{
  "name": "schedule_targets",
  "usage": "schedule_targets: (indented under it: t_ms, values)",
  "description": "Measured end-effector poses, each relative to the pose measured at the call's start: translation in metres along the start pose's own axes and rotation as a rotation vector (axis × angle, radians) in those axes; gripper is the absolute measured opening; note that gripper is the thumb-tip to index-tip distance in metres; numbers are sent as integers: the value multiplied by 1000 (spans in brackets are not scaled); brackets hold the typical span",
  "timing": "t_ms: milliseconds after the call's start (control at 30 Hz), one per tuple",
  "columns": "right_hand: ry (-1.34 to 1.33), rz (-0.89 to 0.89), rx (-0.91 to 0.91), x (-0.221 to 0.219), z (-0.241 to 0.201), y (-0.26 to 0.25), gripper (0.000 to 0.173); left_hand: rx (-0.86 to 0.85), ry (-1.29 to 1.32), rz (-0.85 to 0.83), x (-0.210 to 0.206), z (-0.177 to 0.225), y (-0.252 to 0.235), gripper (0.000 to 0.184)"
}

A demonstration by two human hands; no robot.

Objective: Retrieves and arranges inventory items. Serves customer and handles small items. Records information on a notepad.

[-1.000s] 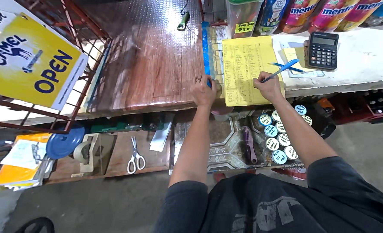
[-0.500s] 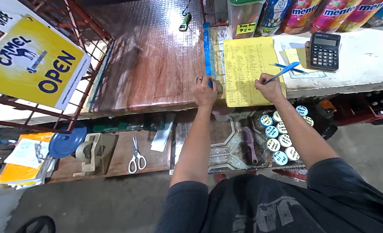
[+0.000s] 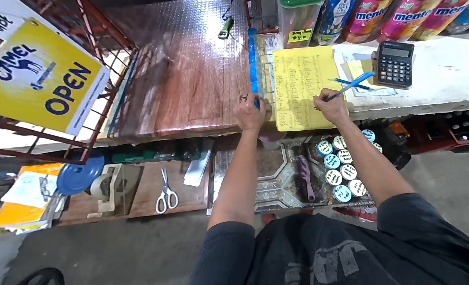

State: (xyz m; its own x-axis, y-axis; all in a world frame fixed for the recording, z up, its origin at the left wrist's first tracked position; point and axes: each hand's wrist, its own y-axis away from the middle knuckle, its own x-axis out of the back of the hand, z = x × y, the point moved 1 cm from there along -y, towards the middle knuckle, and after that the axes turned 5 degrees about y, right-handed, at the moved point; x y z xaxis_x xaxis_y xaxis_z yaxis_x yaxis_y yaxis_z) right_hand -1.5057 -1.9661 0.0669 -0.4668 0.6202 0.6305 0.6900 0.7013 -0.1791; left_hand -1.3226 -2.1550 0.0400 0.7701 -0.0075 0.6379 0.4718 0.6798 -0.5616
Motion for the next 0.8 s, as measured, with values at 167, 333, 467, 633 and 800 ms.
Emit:
schedule_targets:
  t_ms: [167, 333, 467, 633, 800]
  values:
    - [61, 68, -87, 18, 2, 3, 25, 0, 8, 1, 1, 2, -1, 21]
    - [137, 35, -42, 12, 5, 5, 26, 1, -6, 7, 0, 1, -1, 21]
    - [122, 61, -79, 17, 7, 3, 25, -5, -9, 2, 0, 0, -1, 21]
    - [167, 43, -20, 15, 9, 7, 28, -13, -13, 15, -1, -1, 1, 21]
    - [173, 46, -61, 16, 9, 6, 28, 8, -3, 0, 1, 2, 0, 22]
